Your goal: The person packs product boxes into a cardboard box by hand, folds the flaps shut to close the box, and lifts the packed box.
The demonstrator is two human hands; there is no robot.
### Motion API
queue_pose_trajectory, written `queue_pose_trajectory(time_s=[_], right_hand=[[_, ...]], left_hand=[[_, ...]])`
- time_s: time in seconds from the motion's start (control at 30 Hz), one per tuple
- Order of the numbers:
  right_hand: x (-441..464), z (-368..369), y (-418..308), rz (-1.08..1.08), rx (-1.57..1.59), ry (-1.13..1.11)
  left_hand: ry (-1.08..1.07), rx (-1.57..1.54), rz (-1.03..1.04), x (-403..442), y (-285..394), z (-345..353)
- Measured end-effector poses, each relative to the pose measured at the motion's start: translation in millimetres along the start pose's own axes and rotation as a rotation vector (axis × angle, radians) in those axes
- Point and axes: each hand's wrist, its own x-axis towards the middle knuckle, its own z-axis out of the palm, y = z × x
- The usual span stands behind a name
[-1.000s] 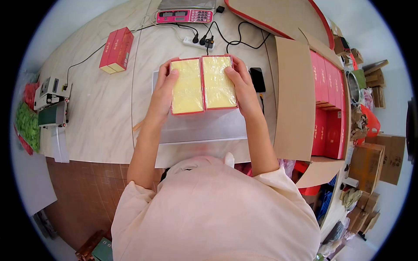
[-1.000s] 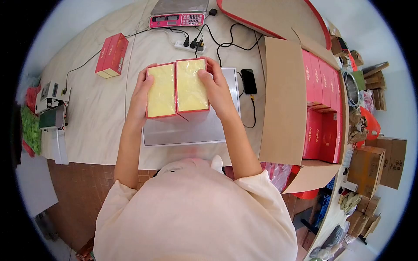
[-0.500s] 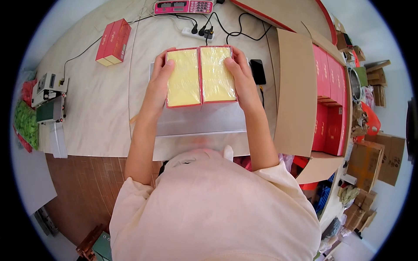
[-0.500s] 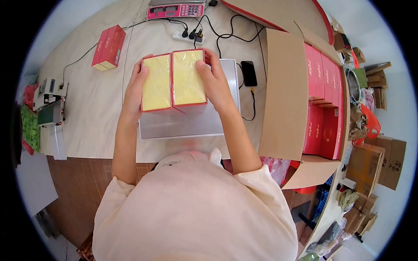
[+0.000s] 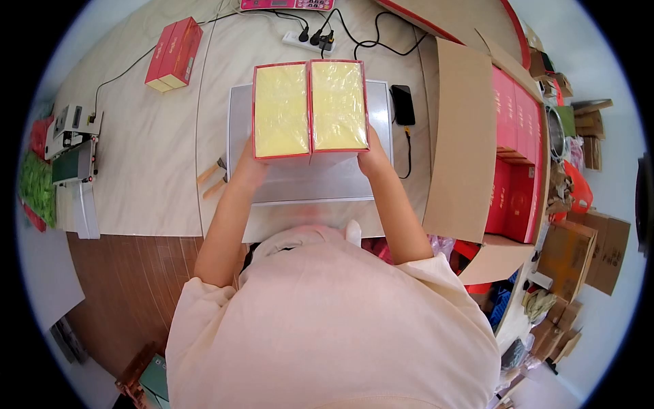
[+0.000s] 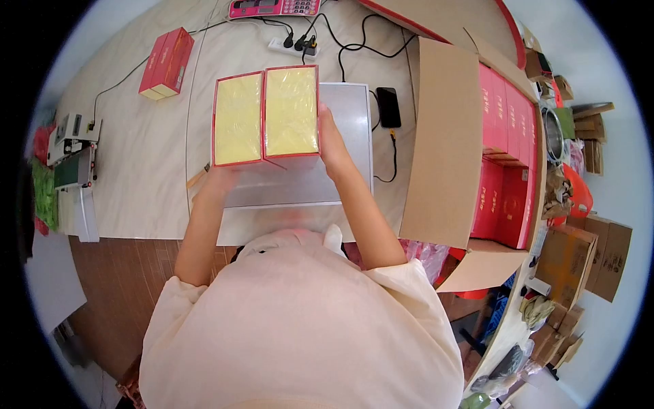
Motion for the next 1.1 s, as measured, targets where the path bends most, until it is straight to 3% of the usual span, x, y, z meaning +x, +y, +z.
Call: queue_pose_trajectory(time_s=[0.1,0.2,0.27,0.4,0.5,0.53,0.6,0.7,0.9,1.07,1.1], right_hand=[[3.5,-10.8,8.4,0.036,-0.274,-0.098],[11.0,-17.9,20.4,0.106,-0.369,-0.048],[13.6,-19.3,27.0,0.075,-0.339,-0.071],[46.9,-48.1,53.8,-0.022,-0.224,-0.186],[39.1,-44.2,16.6,0.088,-0.216,-0.312],[37.0,-38.4,4.0,0.133,-0.227,-0.362],[38.6,-22.4,-16.2,0.212,-0.258,-0.467],[59.2,3.3,-24.1,0.305,-0.367,-0.600],[98.5,27.8,-14.4,0.374,-0.715,-0.825],[118.6,24.0,-3.5,0.360,-0.754,-0.965],[123.9,22.9,-2.0,0.348,-0.763,-1.032]], left_hand=[[-0.046,0.003,-0.045,15.0,-29.9,-22.2],[-0.044,-0.027,-0.115,14.7,-38.6,-25.5],[-0.114,0.065,-0.034,7.8,-37.6,-16.2],[-0.057,0.061,-0.026,10.4,-43.4,-5.7],[-0.105,-0.314,-0.019,-9.8,-58.4,-3.4],[-0.051,0.110,0.235,-17.8,-82.9,-19.7],[0.036,0.534,0.460,-32.8,-97.9,-20.5],[0.378,0.498,0.730,-42.0,-72.0,20.3],[0.536,0.623,0.623,-48.0,-126.1,19.2],[0.613,0.762,0.537,-51.2,-143.0,21.7],[0.606,0.642,0.516,-51.3,-141.8,24.0]])
